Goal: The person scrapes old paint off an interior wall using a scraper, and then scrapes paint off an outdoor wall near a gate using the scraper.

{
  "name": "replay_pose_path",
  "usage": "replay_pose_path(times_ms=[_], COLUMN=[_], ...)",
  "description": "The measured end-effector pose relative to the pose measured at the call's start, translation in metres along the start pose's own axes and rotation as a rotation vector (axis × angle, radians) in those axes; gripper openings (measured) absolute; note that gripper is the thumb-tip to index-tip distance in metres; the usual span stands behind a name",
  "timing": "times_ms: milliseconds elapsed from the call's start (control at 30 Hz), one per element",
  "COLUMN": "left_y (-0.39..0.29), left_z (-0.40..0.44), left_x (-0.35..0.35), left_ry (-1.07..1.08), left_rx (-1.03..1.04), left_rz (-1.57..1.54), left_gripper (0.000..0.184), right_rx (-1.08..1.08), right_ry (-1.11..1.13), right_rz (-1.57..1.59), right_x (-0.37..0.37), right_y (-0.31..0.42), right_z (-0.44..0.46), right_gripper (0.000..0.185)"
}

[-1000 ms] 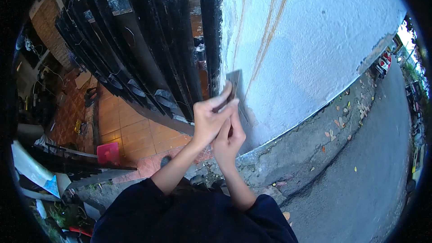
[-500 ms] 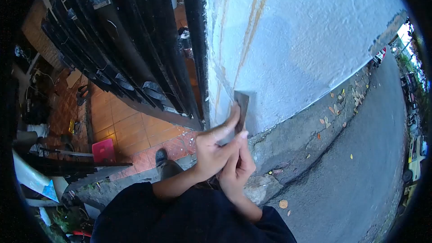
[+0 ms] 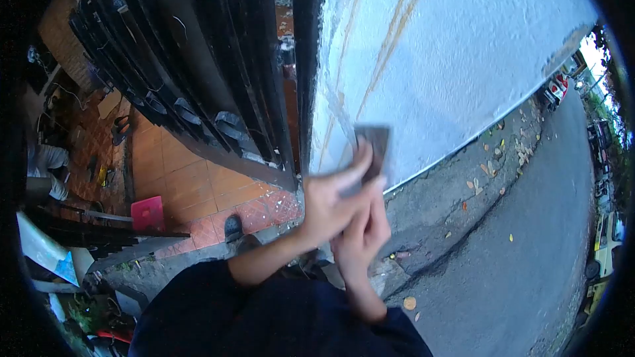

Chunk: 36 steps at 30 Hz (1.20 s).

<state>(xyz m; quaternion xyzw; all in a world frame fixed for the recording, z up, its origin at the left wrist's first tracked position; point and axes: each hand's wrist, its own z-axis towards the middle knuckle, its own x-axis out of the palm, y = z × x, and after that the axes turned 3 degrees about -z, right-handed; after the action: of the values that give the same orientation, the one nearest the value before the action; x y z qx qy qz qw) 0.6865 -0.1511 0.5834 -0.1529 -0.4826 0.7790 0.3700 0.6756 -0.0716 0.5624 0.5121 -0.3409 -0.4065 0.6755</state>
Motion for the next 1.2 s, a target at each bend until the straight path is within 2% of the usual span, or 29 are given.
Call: replay_pose_path(times_ms=[33, 67, 133, 167, 233, 267, 333, 367, 400, 467, 500, 533, 600, 633, 667, 733, 767, 800, 867, 933, 967, 1000, 1033, 1067, 1100, 1133, 1200], left_y=[0.005, 0.003, 0.008, 0.006, 0.003, 0.003, 0.002, 0.012, 0.014, 0.011, 0.011, 0.008, 0.008, 0.009, 0.01, 0.009, 0.011, 0.012, 0.01, 0.009, 0.016, 0.017, 0.016, 0.015, 0.014, 0.012, 0.009], left_z=[0.006, 0.006, -0.003, -0.01, -0.009, -0.003, 0.01, 0.012, 0.008, -0.001, -0.002, 0.003, 0.017, 0.024, 0.027, 0.014, 0.011, 0.01, 0.018, 0.031, 0.032, 0.028, 0.019, 0.015, 0.015, 0.019, 0.032], left_x=[-0.001, -0.004, -0.006, -0.008, -0.008, -0.007, -0.007, -0.01, -0.012, -0.017, -0.019, -0.02, -0.022, -0.019, -0.024, -0.026, -0.025, -0.022, -0.02, -0.021, -0.023, -0.023, -0.023, -0.023, -0.023, -0.023, -0.022], left_ry=[-0.025, -0.047, -0.034, 0.007, 0.057, 0.059, -0.042, -0.058, -0.061, 0.02, 0.058, 0.052, 0.066, -0.006, 0.002, 0.048, 0.055, 0.064, 0.061, -0.015, -0.051, -0.05, -0.024, 0.0, 0.004, 0.003, -0.02], left_rx=[-0.042, -0.007, 0.051, 0.076, 0.127, 0.13, -0.166, -0.035, -0.029, 0.117, 0.201, 0.202, -0.093, -0.026, 0.034, -0.066, 0.042, 0.148, 0.111, -0.127, -0.033, -0.028, -0.018, -0.002, 0.154, 0.159, -0.095], left_rz=[-0.054, -0.024, -0.016, 0.028, 0.062, 0.061, -0.068, -0.025, -0.02, 0.052, 0.105, 0.107, 0.0, -0.075, -0.017, -0.056, 0.028, 0.111, 0.093, -0.083, -0.095, -0.093, -0.072, -0.052, 0.097, 0.097, 0.083], left_gripper=[0.042, 0.041, 0.042, 0.042, 0.042, 0.042, 0.04, 0.04, 0.04, 0.041, 0.042, 0.042, 0.043, 0.041, 0.04, 0.041, 0.042, 0.042, 0.043, 0.04, 0.04, 0.04, 0.039, 0.039, 0.039, 0.039, 0.039], right_rx=[-0.018, 0.07, -0.132, -0.14, -0.03, -0.033, 0.039, 0.135, 0.132, -0.059, -0.084, -0.084, -0.03, -0.007, -0.01, -0.24, -0.147, -0.152, 0.038, -0.021, -0.02, -0.02, -0.214, -0.223, -0.09, 0.046, 0.093], right_ry=[-0.021, 0.031, -0.038, -0.041, -0.12, -0.122, -0.026, 0.033, 0.039, -0.094, -0.056, -0.051, -0.028, -0.036, -0.035, -0.097, -0.095, -0.091, -0.013, -0.016, -0.02, -0.023, -0.09, -0.085, -0.066, -0.048, -0.041], right_rz=[0.121, 0.128, -0.095, -0.089, 0.134, 0.134, 0.132, 0.157, 0.162, 0.038, 0.177, 0.177, 0.093, 0.204, 0.205, -0.055, 0.064, 0.067, 0.264, 0.158, 0.171, 0.187, 0.083, 0.087, 0.191, 0.292, 0.323], right_x=[0.011, 0.009, 0.009, 0.01, 0.011, 0.013, 0.016, 0.017, 0.019, 0.026, 0.028, 0.029, 0.034, 0.037, 0.037, 0.042, 0.038, 0.038, 0.034, 0.039, 0.041, 0.045, 0.048, 0.047, 0.044, 0.042, 0.046], right_y=[0.002, 0.0, -0.013, -0.012, -0.007, -0.007, -0.006, -0.002, -0.004, -0.006, -0.002, -0.002, 0.0, -0.009, -0.01, -0.006, -0.002, 0.002, 0.009, -0.005, -0.012, -0.016, -0.017, -0.009, 0.004, 0.01, 0.008], right_z=[0.004, 0.001, -0.005, -0.009, -0.017, -0.009, 0.004, 0.003, -0.002, -0.012, -0.013, -0.008, 0.007, 0.012, 0.011, 0.009, 0.001, 0.004, 0.005, 0.018, 0.02, 0.02, 0.019, 0.015, 0.007, 0.003, 0.019], right_gripper=[0.035, 0.034, 0.033, 0.033, 0.033, 0.033, 0.033, 0.034, 0.034, 0.036, 0.038, 0.038, 0.038, 0.038, 0.038, 0.038, 0.038, 0.038, 0.038, 0.038, 0.038, 0.037, 0.035, 0.035, 0.035, 0.034, 0.035])
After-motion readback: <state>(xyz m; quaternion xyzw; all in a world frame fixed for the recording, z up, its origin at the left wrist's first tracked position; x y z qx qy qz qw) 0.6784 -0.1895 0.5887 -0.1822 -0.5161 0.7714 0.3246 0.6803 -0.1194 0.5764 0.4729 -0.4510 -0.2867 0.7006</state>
